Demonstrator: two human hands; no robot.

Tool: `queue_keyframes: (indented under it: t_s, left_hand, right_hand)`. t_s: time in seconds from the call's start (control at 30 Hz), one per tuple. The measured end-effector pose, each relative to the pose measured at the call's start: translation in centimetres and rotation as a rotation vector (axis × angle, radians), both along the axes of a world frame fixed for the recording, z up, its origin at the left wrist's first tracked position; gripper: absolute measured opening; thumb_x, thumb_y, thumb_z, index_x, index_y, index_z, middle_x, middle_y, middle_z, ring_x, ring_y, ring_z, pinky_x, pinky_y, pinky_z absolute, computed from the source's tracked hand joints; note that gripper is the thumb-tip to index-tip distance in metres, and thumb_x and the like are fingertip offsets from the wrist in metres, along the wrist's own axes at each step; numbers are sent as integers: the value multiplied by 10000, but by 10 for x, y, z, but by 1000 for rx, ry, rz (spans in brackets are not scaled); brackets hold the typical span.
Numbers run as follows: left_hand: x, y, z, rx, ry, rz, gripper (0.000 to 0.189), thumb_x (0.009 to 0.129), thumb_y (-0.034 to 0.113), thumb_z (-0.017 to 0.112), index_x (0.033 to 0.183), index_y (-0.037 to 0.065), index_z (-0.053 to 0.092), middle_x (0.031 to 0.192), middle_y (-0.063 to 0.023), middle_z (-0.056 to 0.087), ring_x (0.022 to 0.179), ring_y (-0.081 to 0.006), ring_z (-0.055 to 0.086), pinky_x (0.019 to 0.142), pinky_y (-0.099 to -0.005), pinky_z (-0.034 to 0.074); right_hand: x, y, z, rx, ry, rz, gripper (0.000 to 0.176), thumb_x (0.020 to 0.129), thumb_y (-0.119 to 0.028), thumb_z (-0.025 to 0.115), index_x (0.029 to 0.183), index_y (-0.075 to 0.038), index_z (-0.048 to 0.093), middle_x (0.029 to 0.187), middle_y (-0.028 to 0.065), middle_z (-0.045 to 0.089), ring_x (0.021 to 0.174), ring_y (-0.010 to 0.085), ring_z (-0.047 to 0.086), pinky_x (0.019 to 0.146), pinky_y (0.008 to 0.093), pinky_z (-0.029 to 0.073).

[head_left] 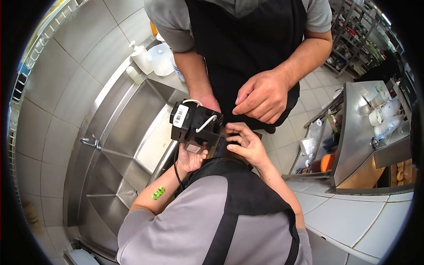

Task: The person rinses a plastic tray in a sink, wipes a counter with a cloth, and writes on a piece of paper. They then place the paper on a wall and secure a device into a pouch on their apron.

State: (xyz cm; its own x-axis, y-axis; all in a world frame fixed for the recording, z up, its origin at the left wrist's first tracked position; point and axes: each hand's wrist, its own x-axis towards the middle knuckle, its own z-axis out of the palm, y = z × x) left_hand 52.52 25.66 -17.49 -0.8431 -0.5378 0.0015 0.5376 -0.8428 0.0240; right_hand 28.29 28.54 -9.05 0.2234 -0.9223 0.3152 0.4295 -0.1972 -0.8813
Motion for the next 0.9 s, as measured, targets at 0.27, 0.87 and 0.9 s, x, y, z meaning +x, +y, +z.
queue_keyframes:
  t_s: [0.27,0.87,0.9]
  left_hand:
    - [-11,-4,8,41,7,10,888,735,726,472,1175,-45,507,993,-244,621,876,-326,652,720,-350,565]
    - [-15,-36,72,-296,-506,-208,984,789,774,178,1252,-58,426,1091,-266,581,944,-314,635,739,-363,564]
    - [-14,-37,73,-334,-560,-207,1011,770,790,129,1260,-44,424,1097,-245,587,928,-308,641,732,-358,564]
  right_hand:
    - [-4,12,-12,267,207,168,195,839,-15,608,1029,30,612,963,11,542,886,82,556,802,217,449]
    - [-17,21,-52,223,493,272,285,866,-238,619,992,17,637,885,31,632,807,79,547,734,217,427]
    - [-18,22,-54,252,505,289,295,866,-244,618,997,19,635,891,35,633,815,80,546,740,218,427]
